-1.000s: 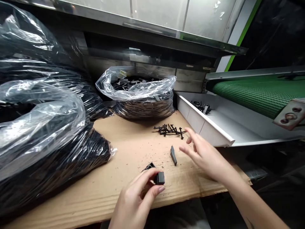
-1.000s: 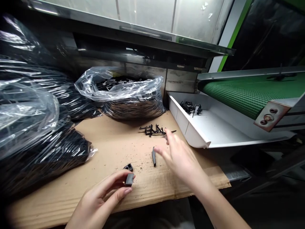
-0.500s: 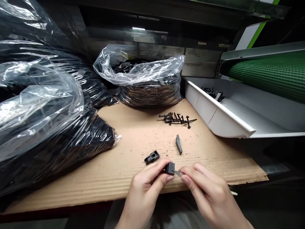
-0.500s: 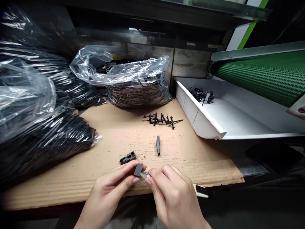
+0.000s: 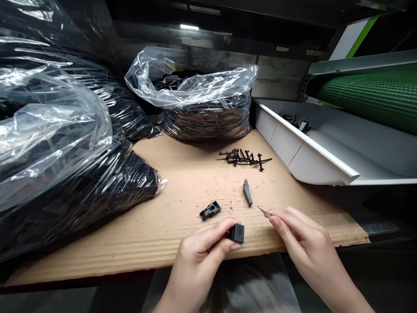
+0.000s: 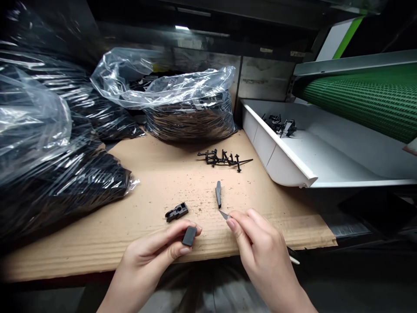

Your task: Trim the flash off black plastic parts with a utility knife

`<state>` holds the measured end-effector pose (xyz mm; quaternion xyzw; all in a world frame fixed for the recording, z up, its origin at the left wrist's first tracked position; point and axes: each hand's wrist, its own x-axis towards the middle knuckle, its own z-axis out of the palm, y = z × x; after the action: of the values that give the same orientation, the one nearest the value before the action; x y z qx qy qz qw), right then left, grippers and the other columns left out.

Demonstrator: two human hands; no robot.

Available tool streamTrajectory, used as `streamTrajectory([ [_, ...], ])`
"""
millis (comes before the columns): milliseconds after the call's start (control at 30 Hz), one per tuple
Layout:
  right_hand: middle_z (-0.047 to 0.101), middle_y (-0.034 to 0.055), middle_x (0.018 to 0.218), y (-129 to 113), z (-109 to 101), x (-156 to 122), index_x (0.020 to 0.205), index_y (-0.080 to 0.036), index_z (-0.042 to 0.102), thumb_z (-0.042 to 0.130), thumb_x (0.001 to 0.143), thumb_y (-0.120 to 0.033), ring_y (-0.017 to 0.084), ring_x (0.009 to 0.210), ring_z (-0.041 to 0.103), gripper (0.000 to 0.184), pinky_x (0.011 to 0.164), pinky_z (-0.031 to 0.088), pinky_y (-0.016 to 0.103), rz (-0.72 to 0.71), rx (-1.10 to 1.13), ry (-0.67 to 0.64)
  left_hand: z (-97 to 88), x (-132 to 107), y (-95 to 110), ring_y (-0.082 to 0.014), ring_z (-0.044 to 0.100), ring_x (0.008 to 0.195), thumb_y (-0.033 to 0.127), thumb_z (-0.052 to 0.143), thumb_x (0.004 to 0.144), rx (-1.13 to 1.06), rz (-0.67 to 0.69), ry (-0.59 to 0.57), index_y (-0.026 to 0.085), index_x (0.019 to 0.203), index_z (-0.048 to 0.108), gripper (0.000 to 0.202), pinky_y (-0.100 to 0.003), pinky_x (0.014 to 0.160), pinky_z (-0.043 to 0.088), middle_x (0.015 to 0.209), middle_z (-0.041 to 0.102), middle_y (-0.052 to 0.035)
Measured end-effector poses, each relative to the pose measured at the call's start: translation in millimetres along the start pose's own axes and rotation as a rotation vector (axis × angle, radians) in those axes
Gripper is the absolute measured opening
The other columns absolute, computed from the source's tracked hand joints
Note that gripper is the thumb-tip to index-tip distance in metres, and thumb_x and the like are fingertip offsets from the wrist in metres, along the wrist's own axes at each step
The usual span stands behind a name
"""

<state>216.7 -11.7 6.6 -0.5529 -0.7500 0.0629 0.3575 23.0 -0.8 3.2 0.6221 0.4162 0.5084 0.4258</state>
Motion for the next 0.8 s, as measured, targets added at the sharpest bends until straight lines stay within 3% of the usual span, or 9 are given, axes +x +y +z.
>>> streamTrajectory([
  [167,0.058,-0.0007,0.076,-16.4,-6.5,-4.4,0.097,-0.023,0.055,0.045,0.087,-0.017,0.011,0.070,0.060,0.015,0.061,0.045,0.017,-0.073,0.190,-0.122,-0.5,2.2,-2.3,-0.0066,0.065,0.087,0.001,0.063,0.069,0.048,0.064,-0.024,0.030,0.092,0.070,0.038,-0.004,0.078,0.045,0.091,0.072,0.0079],
  [333,0.044,-0.0054,0.053,-31.3,9.0,-2.7,0.071,-0.020,0.047,0.036,0.090,-0.021,0.008,0.045,0.046,0.022,0.046,0.036,0.018,0.075,0.261,-0.148,-0.3,1.6,-2.9,-0.0055,0.064,0.090,-0.002,0.061,0.069,0.055,0.103,-0.047,0.030,0.096,0.069,0.042,-0.003,0.081,0.043,0.095,0.071,0.0086],
  [467,0.038,-0.0050,0.051,-33.8,11.5,2.4,0.059,-0.020,0.032,0.033,0.090,-0.025,0.009,0.046,0.039,0.031,0.045,0.030,0.019,0.158,0.269,-0.258,-1.3,-0.2,-1.2,-0.0089,0.065,0.089,0.000,0.060,0.072,0.051,0.104,-0.053,0.027,0.096,0.069,0.037,-0.008,0.079,0.047,0.094,0.071,0.0054],
  [633,0.039,-0.0046,0.051,-35.1,6.4,2.7,0.058,-0.020,0.032,0.033,0.090,-0.024,0.009,0.046,0.040,0.032,0.045,0.031,0.019,0.146,0.305,-0.330,-0.1,-1.5,-2.2,-0.0133,0.066,0.087,0.004,0.061,0.072,0.096,0.094,-0.042,0.024,0.093,0.070,0.030,-0.014,0.075,0.051,0.092,0.072,0.0020],
  [800,0.049,-0.0038,0.052,-40.8,2.3,-6.2,0.057,-0.020,0.042,0.037,0.089,-0.026,0.009,0.048,0.049,0.034,0.047,0.037,0.018,0.025,0.341,-0.349,3.1,2.5,-2.6,-0.0158,0.065,0.088,0.011,0.060,0.075,0.132,0.055,0.000,0.024,0.095,0.070,0.026,-0.021,0.083,0.050,0.095,0.071,0.0002],
])
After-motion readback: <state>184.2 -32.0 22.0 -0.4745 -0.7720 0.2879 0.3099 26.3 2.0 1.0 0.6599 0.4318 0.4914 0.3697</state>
